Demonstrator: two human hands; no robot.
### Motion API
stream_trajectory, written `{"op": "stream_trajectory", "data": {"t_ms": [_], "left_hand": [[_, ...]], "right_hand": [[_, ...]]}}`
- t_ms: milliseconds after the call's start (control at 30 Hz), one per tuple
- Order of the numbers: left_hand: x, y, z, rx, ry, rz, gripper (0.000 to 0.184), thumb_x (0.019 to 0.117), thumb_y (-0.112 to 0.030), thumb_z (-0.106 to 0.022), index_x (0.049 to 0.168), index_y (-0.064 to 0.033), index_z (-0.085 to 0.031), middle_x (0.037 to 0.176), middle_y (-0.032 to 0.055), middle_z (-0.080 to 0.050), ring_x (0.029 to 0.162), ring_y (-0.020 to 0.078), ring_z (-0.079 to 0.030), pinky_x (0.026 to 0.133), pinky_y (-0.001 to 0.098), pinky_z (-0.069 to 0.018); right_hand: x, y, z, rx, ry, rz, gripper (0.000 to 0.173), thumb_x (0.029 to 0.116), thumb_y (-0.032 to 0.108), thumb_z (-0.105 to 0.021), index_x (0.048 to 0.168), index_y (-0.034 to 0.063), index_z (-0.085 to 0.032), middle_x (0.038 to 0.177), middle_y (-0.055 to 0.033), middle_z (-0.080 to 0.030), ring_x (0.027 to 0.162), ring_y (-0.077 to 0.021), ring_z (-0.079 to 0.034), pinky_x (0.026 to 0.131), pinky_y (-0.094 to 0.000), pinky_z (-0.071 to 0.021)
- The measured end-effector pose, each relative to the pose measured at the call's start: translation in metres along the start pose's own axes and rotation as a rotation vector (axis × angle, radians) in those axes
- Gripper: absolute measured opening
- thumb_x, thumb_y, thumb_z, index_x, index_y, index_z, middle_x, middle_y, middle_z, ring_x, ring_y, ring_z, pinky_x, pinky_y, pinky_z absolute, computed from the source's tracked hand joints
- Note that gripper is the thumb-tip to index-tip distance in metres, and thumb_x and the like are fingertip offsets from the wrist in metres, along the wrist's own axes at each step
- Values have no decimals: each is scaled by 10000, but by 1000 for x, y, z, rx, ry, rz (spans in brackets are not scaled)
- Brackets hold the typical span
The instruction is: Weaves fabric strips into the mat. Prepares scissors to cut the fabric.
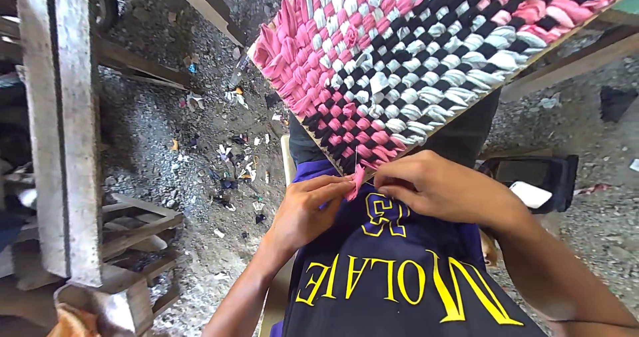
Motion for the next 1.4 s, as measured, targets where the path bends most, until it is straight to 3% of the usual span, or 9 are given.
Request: {"op": "stream_trajectory", "data": {"t_ms": [67,167,267,500,633,800,933,1100,1400], "left_hand": [[-1,1,-2,5,12,5,173,923,14,-666,1034,-27,-792,1088,90,-771,1018,131,-742,893,298,-625],[-1,2,-1,5,15,5,186,920,20,-659,1042,-26,-792,1087,91,-770,1006,130,-743,884,295,-626],[1,3,2,6,9,3,183,916,22,-661,1036,-23,-791,1092,95,-771,1020,141,-743,896,309,-627],[4,2,7,37,-3,-1,180,918,15,-658,1034,-25,-789,1094,84,-771,1029,135,-740,898,305,-625],[4,0,6,60,-7,-3,182,917,5,-663,1039,-37,-792,1082,73,-774,1010,123,-741,882,297,-624],[5,0,8,69,-20,-5,187,910,12,-671,1051,-26,-788,1073,80,-771,1003,125,-739,880,288,-621],[8,1,6,67,-19,-5,183,913,9,-671,1048,-30,-789,1070,76,-772,1005,123,-740,883,287,-623],[9,-2,8,64,-29,-12,180,916,8,-673,1050,-27,-788,1077,77,-772,1008,122,-740,885,288,-624],[8,-1,10,52,-31,16,180,913,9,-680,1053,-27,-786,1080,67,-771,1002,114,-738,878,282,-625]], "right_hand": [[-1,-2,1,-34,-16,-19,126,986,174,-593,971,160,-717,825,63,-674,745,-57,-643,679,-277,-559],[2,-1,12,-179,-96,3,186,989,161,-565,998,138,-749,921,9,-693,911,-182,-647,764,-376,-542],[5,1,23,-272,-161,45,210,1004,142,-548,1021,103,-753,933,-38,-680,926,-234,-631,767,-381,-529],[-7,-9,10,-190,-95,-58,142,966,124,-595,950,117,-736,882,-6,-708,874,-168,-691,811,-379,-583],[-15,-7,1,-276,-225,-109,177,987,133,-586,985,79,-754,944,-75,-699,926,-239,-687,796,-406,-576],[-25,-8,14,-229,-395,-130,196,1019,145,-574,1051,56,-746,1003,-92,-679,887,-198,-670,763,-351,-578],[-28,-13,21,-240,-396,-170,199,1022,164,-571,1079,65,-734,1012,-89,-662,866,-198,-656,737,-356,-567],[-22,-12,14,-275,-337,-136,216,1001,260,-619,1118,133,-749,1044,-56,-671,890,-197,-673,694,-387,-564],[-22,-18,11,-236,-403,-49,198,997,220,-630,1102,135,-776,1026,-54,-688,930,-190,-671,740,-374,-566]]}}
Point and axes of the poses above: each hand's wrist, its own x-axis towards the middle knuckle, its own z-axis out of the back of the hand, y = z × x, the point moved 6 cm from there along x, towards the middle knuckle
